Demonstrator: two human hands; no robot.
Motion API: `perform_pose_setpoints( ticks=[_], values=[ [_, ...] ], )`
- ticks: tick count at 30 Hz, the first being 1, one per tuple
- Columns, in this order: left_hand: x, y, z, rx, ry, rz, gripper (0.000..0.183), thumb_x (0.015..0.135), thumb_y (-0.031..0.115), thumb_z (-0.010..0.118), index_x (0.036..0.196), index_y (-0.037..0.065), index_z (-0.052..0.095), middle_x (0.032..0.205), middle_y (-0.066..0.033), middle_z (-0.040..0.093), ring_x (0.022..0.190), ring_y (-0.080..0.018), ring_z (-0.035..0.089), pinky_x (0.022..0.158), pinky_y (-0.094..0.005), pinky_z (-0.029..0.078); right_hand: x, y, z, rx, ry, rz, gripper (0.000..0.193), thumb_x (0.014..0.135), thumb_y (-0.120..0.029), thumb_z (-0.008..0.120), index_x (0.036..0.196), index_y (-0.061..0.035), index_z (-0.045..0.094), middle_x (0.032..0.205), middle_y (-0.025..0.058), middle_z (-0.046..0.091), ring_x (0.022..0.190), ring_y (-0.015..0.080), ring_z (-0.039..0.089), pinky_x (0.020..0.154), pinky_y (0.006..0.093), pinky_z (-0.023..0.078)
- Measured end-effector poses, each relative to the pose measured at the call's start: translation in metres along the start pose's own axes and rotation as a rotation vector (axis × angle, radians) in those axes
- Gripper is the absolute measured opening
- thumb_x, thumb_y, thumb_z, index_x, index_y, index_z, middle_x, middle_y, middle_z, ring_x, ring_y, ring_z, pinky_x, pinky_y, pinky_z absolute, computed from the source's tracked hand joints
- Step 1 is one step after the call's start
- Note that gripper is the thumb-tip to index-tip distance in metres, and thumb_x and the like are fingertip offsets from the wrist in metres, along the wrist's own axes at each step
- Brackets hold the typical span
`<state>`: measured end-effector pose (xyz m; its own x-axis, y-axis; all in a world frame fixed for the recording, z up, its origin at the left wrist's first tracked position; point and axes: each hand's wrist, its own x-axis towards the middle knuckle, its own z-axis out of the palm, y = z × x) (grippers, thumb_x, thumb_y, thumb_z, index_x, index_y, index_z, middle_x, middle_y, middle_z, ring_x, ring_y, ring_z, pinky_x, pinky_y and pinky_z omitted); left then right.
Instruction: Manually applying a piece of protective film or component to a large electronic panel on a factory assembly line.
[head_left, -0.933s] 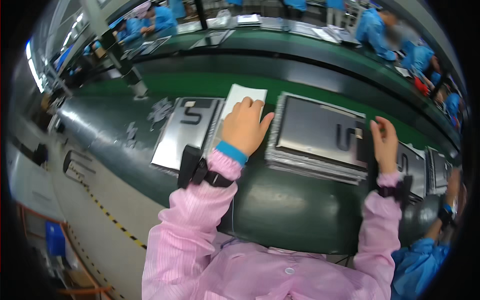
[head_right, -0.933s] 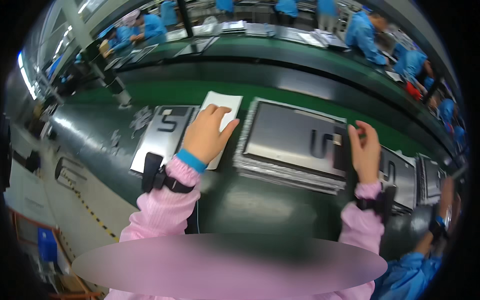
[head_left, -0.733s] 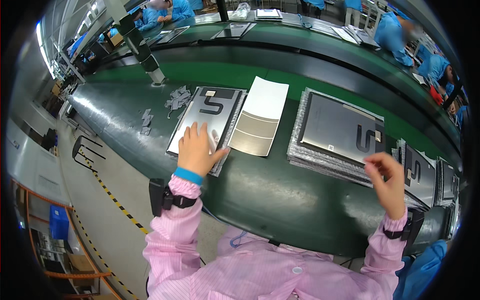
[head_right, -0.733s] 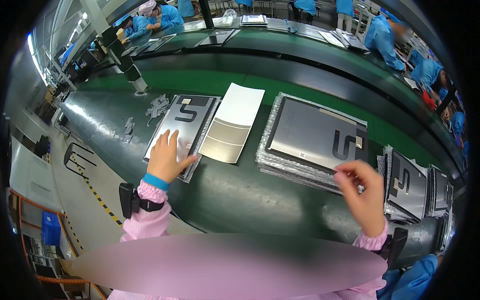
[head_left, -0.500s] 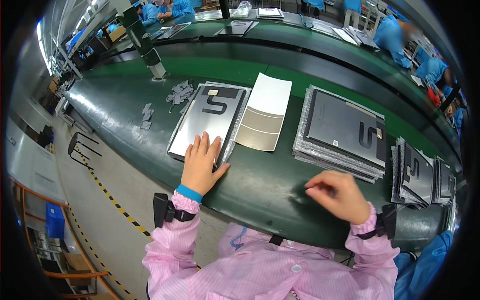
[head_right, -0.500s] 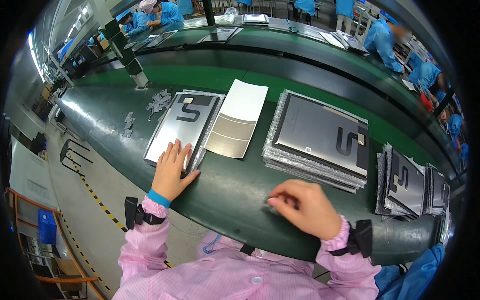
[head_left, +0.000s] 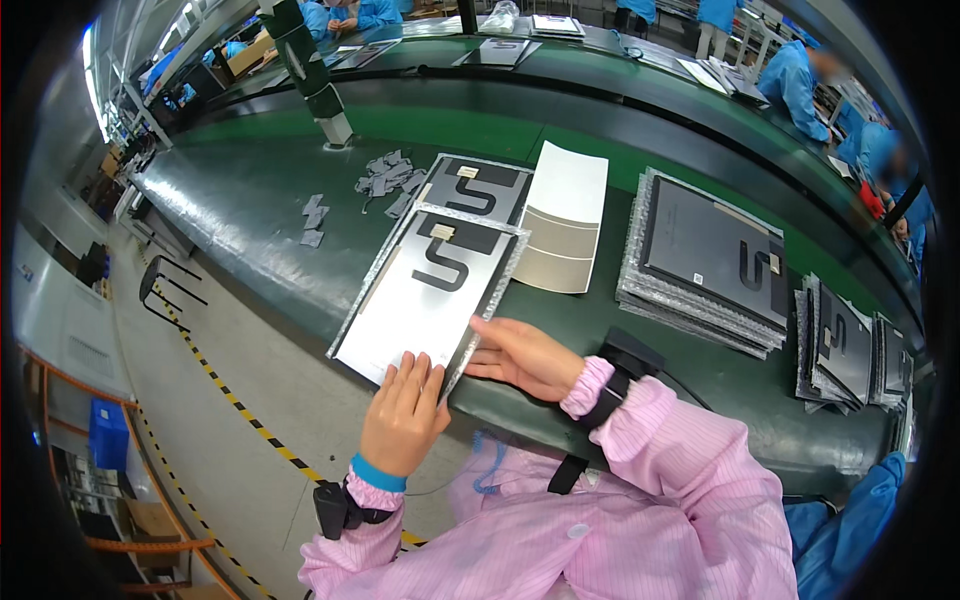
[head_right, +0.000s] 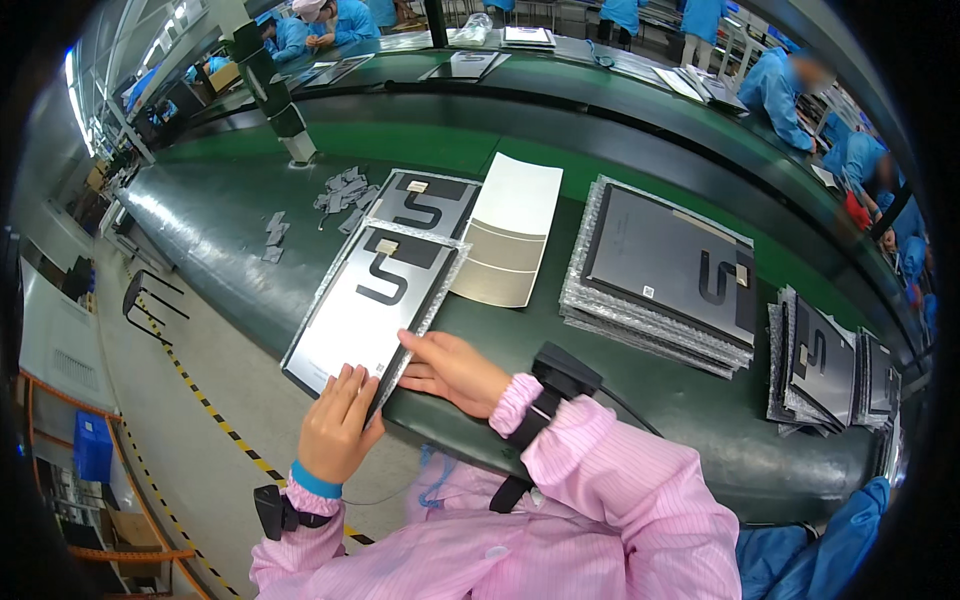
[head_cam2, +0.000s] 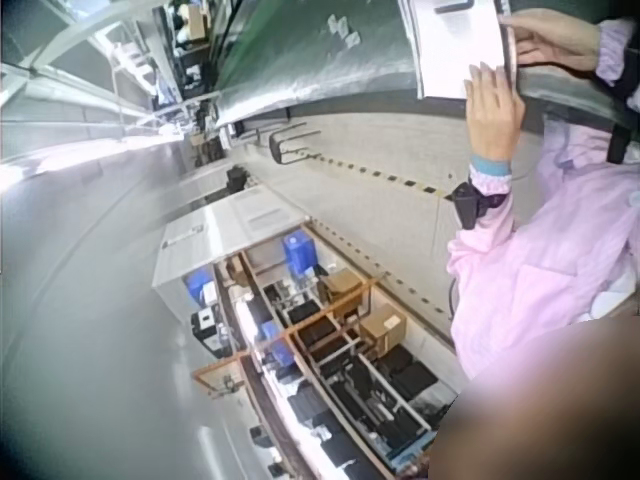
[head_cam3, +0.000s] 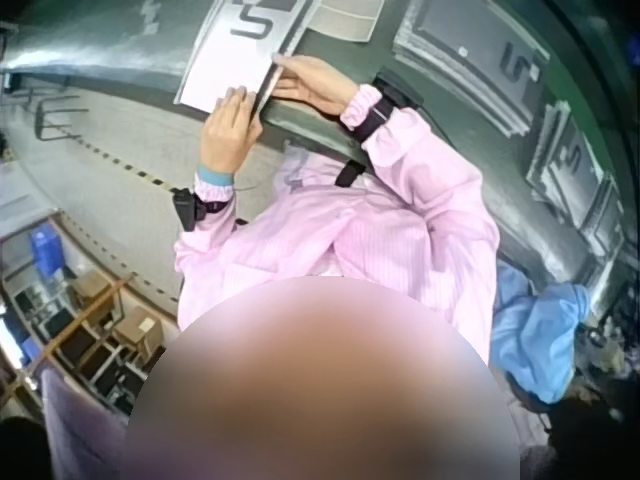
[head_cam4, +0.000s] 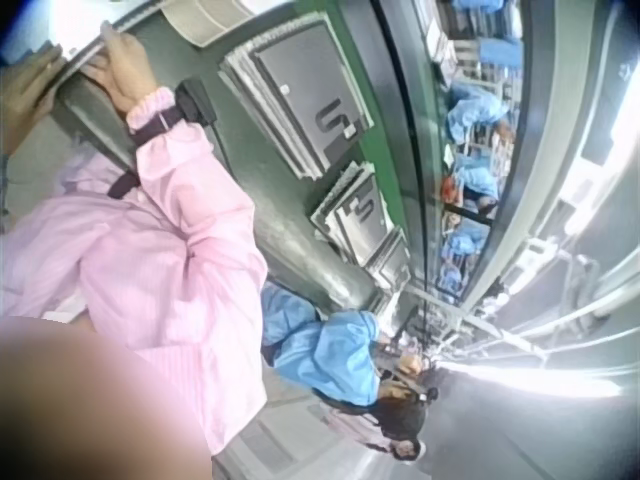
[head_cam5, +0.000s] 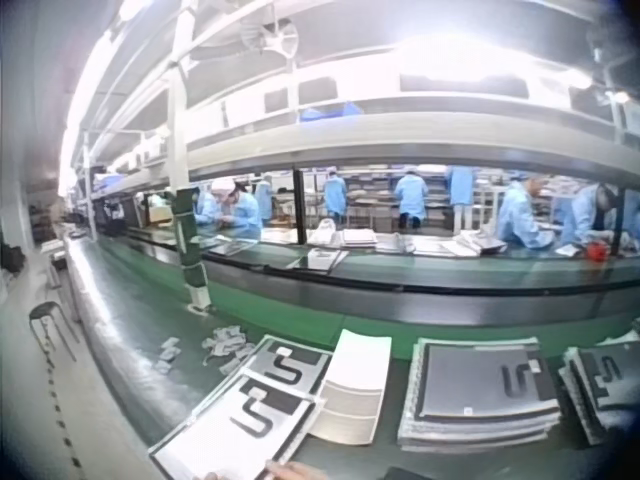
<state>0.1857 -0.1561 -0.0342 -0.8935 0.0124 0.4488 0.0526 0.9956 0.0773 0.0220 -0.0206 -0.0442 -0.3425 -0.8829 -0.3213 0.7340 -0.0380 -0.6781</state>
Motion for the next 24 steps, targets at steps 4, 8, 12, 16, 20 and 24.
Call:
perform_pose_setpoints(
  ticks=[4,8,12,16,20,24],
  values=[
    [-0.011,0.008,-0.022,-0.056,0.022,-0.005,0.045,0.067,0.003,0.071,0.11,0.0,0.062,0.117,-0.0171,0.061,0.109,-0.0347,0.06,0.092,-0.043,0.051,0.007,0.001,0.019,-0.033,0.082,0.012,0.043,0.093,-0.026,0.059,0.122,0.0025,0.047,0.112,0.0128,0.061,0.092,0.0221,0.066,0.081,0.0331,0.057],
    [-0.02,0.01,-0.038,-0.118,-0.029,-0.009,0.057,0.064,0.008,0.075,0.118,0.001,0.058,0.123,-0.018,0.058,0.115,-0.0335,0.056,0.095,-0.0438,0.048,-0.007,-0.002,0.031,-0.166,0.11,-0.061,0.037,0.092,-0.02,0.057,0.12,0.0021,0.05,0.108,0.0123,0.062,0.089,0.0205,0.067,0.072,0.0326,0.059],
    [-0.026,0.01,-0.049,-0.162,0.059,-0.292,0.081,0.056,0.025,0.087,0.123,0.002,0.049,0.121,-0.014,0.052,0.111,-0.0299,0.053,0.092,-0.0397,0.043,-0.022,-0.008,0.026,-0.194,0.129,-0.154,0.034,0.093,-0.016,0.057,0.122,-0.0001,0.048,0.106,0.0111,0.062,0.088,0.0192,0.066,0.068,0.0319,0.06],
    [-0.077,-0.016,-0.042,-0.717,-0.043,-0.678,0.098,0.043,0.032,0.093,0.123,0.003,0.044,0.117,-0.008,0.044,0.105,-0.0247,0.051,0.087,-0.0366,0.043,-0.043,-0.018,0.031,-0.127,0.114,-0.237,0.033,0.094,-0.016,0.056,0.123,-0.0022,0.047,0.108,0.0099,0.061,0.09,0.018,0.066,0.069,0.0311,0.06],
    [-0.08,-0.019,-0.022,-1.406,0.039,-0.586,0.11,0.056,0.056,0.083,0.136,-0.002,0.034,0.137,-0.0115,0.038,0.123,-0.0283,0.044,0.1,-0.0378,0.039,-0.075,-0.03,0.043,-0.059,0.088,-0.319,0.035,0.095,-0.017,0.055,0.125,-0.0025,0.047,0.108,0.0074,0.062,0.092,0.0141,0.065,0.072,0.0293,0.058],
    [-0.076,-0.013,0.035,-1.889,0.334,-0.212,0.108,0.074,0.074,0.056,0.141,-0.006,0.027,0.139,-0.0162,0.042,0.126,-0.0277,0.044,0.103,-0.0397,0.038,-0.117,-0.021,0.044,-0.071,0.204,-0.38,0.036,0.094,-0.017,0.057,0.124,0.0004,0.048,0.106,0.0067,0.063,0.087,0.012,0.064,0.067,0.0267,0.058]
  ],
)
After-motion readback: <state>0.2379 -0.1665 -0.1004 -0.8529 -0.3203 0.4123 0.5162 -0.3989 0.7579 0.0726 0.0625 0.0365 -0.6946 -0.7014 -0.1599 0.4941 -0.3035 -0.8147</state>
